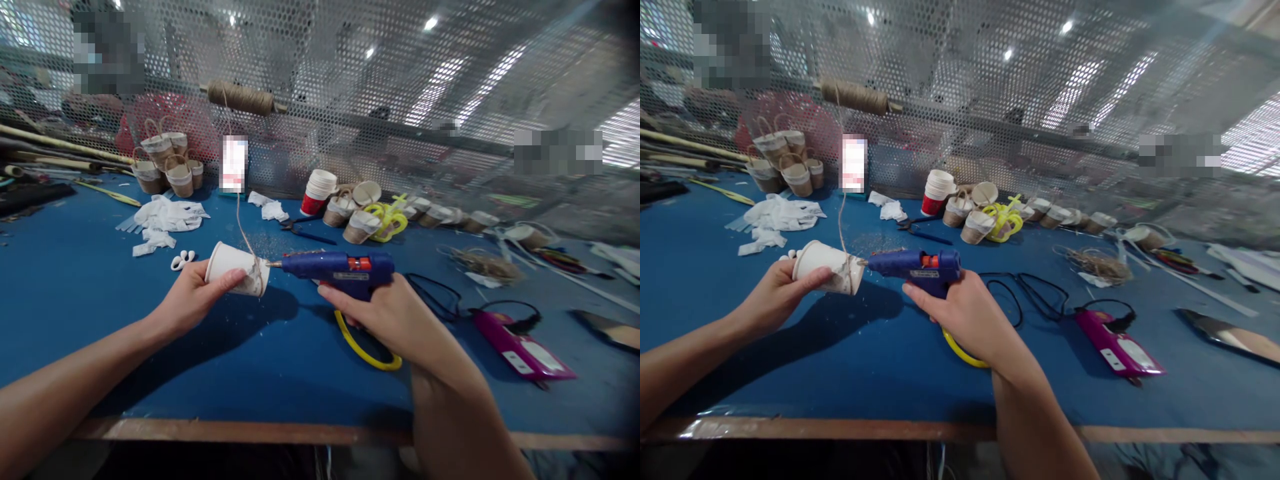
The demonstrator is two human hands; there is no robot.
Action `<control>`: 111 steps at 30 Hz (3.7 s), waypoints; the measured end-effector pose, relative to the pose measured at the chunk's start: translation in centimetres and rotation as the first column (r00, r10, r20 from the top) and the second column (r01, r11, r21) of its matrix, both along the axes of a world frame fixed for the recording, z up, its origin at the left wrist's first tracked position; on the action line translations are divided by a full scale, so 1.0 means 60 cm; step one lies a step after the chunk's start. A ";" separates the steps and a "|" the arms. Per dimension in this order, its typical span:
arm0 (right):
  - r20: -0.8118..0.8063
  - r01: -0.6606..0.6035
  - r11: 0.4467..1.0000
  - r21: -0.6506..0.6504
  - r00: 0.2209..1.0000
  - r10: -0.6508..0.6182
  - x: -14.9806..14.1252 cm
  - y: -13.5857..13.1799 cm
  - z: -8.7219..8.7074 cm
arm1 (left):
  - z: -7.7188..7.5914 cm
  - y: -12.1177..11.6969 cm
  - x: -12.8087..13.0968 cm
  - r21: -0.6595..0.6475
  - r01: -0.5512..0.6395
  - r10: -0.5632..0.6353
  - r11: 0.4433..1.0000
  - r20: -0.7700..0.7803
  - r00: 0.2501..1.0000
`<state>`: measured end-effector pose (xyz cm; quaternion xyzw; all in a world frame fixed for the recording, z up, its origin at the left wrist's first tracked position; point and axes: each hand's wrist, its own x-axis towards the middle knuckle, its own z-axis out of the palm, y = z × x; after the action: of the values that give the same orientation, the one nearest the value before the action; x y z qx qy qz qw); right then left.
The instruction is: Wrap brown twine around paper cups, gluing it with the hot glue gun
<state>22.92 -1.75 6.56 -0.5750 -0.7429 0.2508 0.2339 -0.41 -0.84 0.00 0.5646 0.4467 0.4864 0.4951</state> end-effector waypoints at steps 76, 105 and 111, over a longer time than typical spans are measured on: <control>0.100 0.394 0.917 -0.065 0.917 -0.387 0.045 0.164 -0.086 | -0.015 0.010 0.007 -0.121 0.037 -0.004 0.992 0.262 0.965; -0.379 -0.199 0.953 0.228 0.884 0.275 -0.080 0.052 -0.026 | -0.010 -0.002 0.010 -0.105 0.106 -0.084 0.989 0.195 0.977; -0.383 -0.158 0.969 0.190 0.897 0.221 -0.081 0.052 -0.033 | -0.003 -0.010 0.011 -0.105 0.117 -0.099 0.988 0.164 0.982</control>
<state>18.09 1.40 4.59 -0.4161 -0.7487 0.3271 0.3992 0.22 -1.42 -0.19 0.5184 0.4018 0.4756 0.5862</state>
